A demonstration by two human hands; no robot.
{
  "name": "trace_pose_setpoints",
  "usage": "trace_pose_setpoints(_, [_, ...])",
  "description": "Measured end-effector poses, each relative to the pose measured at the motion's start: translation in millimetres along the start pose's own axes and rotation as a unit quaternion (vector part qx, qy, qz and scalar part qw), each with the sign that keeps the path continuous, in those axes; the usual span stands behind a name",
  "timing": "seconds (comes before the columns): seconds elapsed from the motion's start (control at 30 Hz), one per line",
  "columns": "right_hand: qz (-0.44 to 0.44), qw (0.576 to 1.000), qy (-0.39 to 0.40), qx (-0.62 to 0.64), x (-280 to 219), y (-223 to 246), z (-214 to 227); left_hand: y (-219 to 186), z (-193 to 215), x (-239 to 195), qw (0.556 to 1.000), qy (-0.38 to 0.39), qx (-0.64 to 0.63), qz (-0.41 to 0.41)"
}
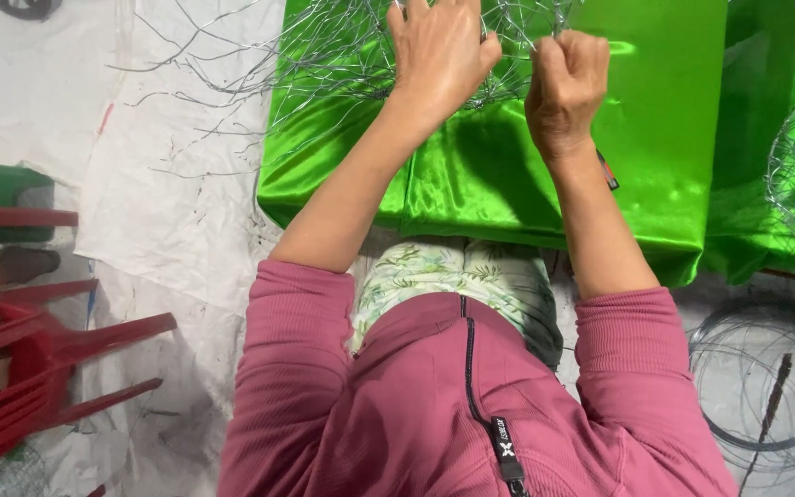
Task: Assembling a spherical wire frame by cutting and twisting metal wires using pliers.
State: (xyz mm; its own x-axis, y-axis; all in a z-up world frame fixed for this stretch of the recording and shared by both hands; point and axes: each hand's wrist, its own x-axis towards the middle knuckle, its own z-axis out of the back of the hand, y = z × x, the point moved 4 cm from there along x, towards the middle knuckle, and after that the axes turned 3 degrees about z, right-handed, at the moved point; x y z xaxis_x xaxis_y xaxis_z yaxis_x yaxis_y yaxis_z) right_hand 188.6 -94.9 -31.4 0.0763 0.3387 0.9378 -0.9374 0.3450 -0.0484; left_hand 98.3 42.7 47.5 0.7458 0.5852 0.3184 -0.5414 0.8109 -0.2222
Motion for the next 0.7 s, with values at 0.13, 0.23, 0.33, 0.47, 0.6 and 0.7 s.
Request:
trace_pose_setpoints(0.13, [0.025,0.997,0.041,-0.054,10.5,16.9,18.2,0.7,9.2,-9.3,0.999,0.023,-0.041,-0.018])
trace_pose_setpoints(0.23, [0.041,0.998,0.033,-0.025,23.3,26.7,28.1,1.1,9.9,-11.4,0.999,0.026,-0.038,-0.004])
trace_pose_setpoints(0.33, [0.034,0.999,0.035,-0.023,27.3,30.7,33.9,4.6,4.6,-13.5,1.000,-0.008,-0.029,0.004])
trace_pose_setpoints(0.47, [-0.012,0.978,0.099,0.184,26.6,29.0,45.2,9.8,-3.0,-18.3,0.997,-0.075,-0.027,0.003])
trace_pose_setpoints(0.6, [-0.059,0.960,0.135,0.238,16.4,20.4,33.6,12.0,-5.2,-17.2,0.993,-0.110,-0.039,0.009])
trace_pose_setpoints(0.7, [-0.053,0.957,0.144,0.248,22.6,22.3,34.4,9.5,-6.6,-20.7,0.990,-0.134,-0.033,-0.005])
